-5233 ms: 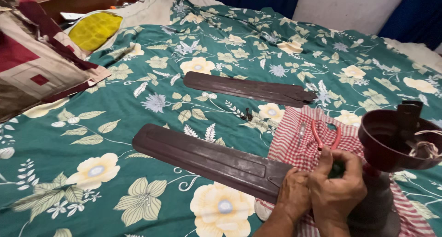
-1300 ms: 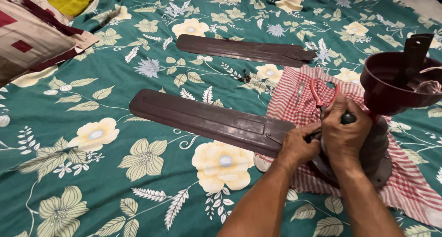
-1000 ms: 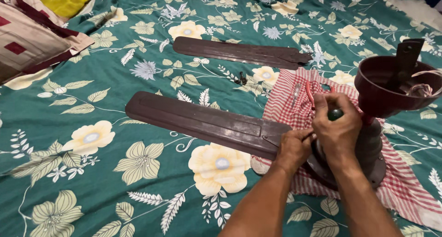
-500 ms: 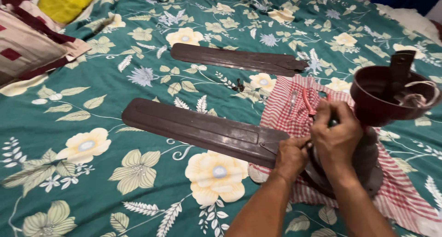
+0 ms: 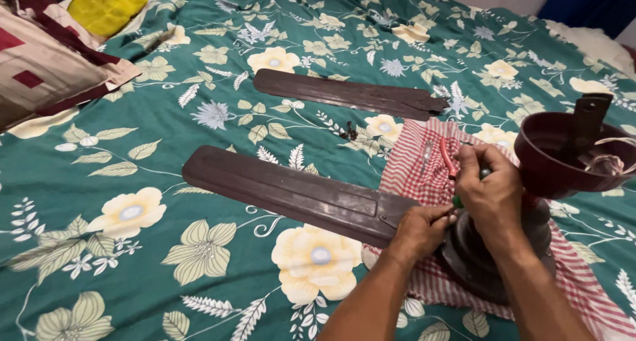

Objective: The person attaches a ceiling fan blade to the fan motor housing using a screwdriver and pliers. They tighten the screws securing the blade and then remove the blade from the motor housing.

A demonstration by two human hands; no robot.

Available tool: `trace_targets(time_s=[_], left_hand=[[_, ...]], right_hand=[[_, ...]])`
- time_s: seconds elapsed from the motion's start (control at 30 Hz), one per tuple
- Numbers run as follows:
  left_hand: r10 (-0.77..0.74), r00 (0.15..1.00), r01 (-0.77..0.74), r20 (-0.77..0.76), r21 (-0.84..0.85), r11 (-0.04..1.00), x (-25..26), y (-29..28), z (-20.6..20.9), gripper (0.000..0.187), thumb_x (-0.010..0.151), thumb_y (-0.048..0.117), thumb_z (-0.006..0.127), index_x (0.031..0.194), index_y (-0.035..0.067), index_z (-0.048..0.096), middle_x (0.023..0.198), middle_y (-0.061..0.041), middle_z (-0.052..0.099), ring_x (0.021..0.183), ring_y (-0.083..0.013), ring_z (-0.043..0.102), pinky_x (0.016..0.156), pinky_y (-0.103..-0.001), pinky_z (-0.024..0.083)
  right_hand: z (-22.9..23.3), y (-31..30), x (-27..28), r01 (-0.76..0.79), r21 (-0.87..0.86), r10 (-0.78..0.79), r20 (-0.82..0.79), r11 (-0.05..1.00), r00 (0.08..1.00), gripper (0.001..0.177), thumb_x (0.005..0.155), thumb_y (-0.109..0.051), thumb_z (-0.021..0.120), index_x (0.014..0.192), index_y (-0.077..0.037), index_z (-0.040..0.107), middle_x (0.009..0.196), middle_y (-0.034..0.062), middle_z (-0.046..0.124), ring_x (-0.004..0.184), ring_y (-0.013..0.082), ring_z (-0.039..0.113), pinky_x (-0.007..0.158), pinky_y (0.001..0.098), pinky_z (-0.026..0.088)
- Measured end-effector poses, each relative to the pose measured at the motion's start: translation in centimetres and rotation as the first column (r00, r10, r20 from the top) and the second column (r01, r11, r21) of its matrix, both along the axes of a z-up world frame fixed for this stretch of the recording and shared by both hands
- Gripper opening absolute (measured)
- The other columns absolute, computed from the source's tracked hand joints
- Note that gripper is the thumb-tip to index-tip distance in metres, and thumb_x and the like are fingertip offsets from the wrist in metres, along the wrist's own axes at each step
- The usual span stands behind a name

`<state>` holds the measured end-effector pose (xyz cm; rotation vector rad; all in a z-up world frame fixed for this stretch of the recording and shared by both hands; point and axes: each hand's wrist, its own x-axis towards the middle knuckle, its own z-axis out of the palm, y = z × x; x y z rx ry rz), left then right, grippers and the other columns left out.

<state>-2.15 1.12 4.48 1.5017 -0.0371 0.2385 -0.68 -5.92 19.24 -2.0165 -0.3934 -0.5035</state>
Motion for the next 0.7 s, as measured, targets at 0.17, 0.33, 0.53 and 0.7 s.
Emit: trace_targets(time_s=[0.17,0.33,0.53,0.7], left_hand=[[-0.015,0.997,0.021,-0.072,0.075,0.997,0.5,0.0,-1.1,0.023,0.097,0.02,0.071,0.118,0.013,0.077,0.1,-0.012,0.078,0.083,-0.0119,0.072,0.079,-0.029,0.055],[0.049,0.999,-0.05,0.015,0.082,0.995,1.1,-0.4,-1.3,0.022,0.091,0.013,0.076,0.113,0.011,0.079,0.097,-0.012,0.078,0.082,-0.0117,0.073,0.078,-0.028,0.057],[0.037,0.998,-0.038,-0.058,-0.025,0.999,0.8,-0.6,-1.3,0.022,0.088,0.01,0.077,0.11,0.007,0.079,0.094,-0.011,0.08,0.081,-0.0106,0.073,0.075,-0.027,0.058],[0.015,0.998,-0.021,-0.058,-0.097,0.995,0.6,-0.3,-1.1,0.019,0.09,0.009,0.077,0.108,0.004,0.08,0.094,-0.009,0.08,0.082,-0.0099,0.071,0.076,-0.026,0.058]], right_hand=[[-0.2,-0.2,0.4,-0.063,-0.114,0.059,-0.038,0.991,0.998,0.023,0.105,-0.022,0.063,0.099,-0.002,0.072,0.067,0.0012,0.063,0.059,0.0086,0.057,0.052,0.0267,0.045],[0.3,-1.0,1.2,-0.139,-0.131,0.106,-0.234,0.981,0.966,0.024,0.104,-0.023,0.064,0.099,-0.002,0.073,0.068,0.0067,0.065,0.059,0.0134,0.058,0.054,0.0322,0.046],[2.1,-2.4,-0.6,-0.046,-0.528,-0.038,-0.148,0.848,0.988,0.022,0.09,-0.026,0.075,0.103,-0.008,0.072,0.088,0.0103,0.078,0.08,0.0234,0.076,0.069,0.034,0.056],[4.4,-2.7,-2.4,-0.078,-0.562,-0.027,-0.176,0.823,0.984,0.023,0.088,-0.018,0.074,0.108,-0.009,0.069,0.093,0.0128,0.08,0.086,0.0247,0.081,0.07,0.0358,0.064]])
